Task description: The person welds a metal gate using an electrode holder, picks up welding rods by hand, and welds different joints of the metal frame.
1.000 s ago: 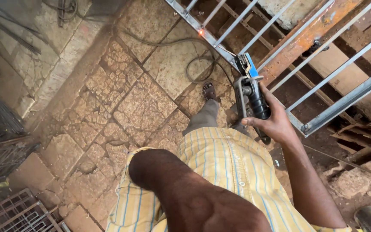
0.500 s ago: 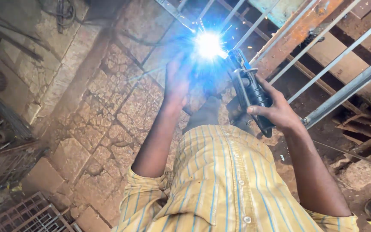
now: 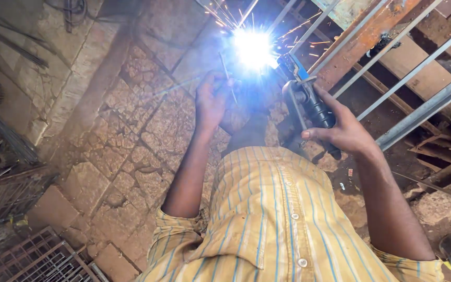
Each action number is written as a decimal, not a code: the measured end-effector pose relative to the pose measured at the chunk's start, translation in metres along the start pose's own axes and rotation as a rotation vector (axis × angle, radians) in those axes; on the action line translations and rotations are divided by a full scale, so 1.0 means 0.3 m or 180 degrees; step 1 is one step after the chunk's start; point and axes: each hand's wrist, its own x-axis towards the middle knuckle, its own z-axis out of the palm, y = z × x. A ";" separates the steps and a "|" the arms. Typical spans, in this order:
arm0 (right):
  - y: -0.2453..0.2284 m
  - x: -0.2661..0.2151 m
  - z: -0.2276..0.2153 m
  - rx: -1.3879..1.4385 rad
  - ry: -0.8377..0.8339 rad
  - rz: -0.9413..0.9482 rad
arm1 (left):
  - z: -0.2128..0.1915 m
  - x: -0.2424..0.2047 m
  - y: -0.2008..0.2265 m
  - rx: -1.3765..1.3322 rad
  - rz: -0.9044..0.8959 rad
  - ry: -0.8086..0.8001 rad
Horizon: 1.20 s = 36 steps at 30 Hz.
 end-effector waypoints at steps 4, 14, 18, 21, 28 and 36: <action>-0.025 0.002 0.000 -0.0161 -0.0033 -0.0018 | 0.005 0.002 0.004 -0.0083 -0.0281 -0.0018; -0.060 -0.007 0.050 -0.0039 0.0070 0.1061 | 0.008 0.013 0.014 -0.0269 -0.0488 -0.0090; -0.037 0.000 0.078 -0.0049 0.0177 0.0190 | 0.005 0.018 -0.013 -0.0150 -0.0148 -0.0047; -0.010 -0.006 0.093 -0.0104 0.0250 -0.0243 | -0.005 0.031 -0.091 0.0369 0.0330 0.0164; -0.012 -0.009 0.111 -0.0696 0.0415 -0.0889 | -0.026 0.018 -0.174 0.0118 0.0242 0.0131; -0.054 -0.016 0.154 -0.1290 0.0361 -0.0446 | -0.008 -0.008 -0.145 0.0060 0.0309 0.0082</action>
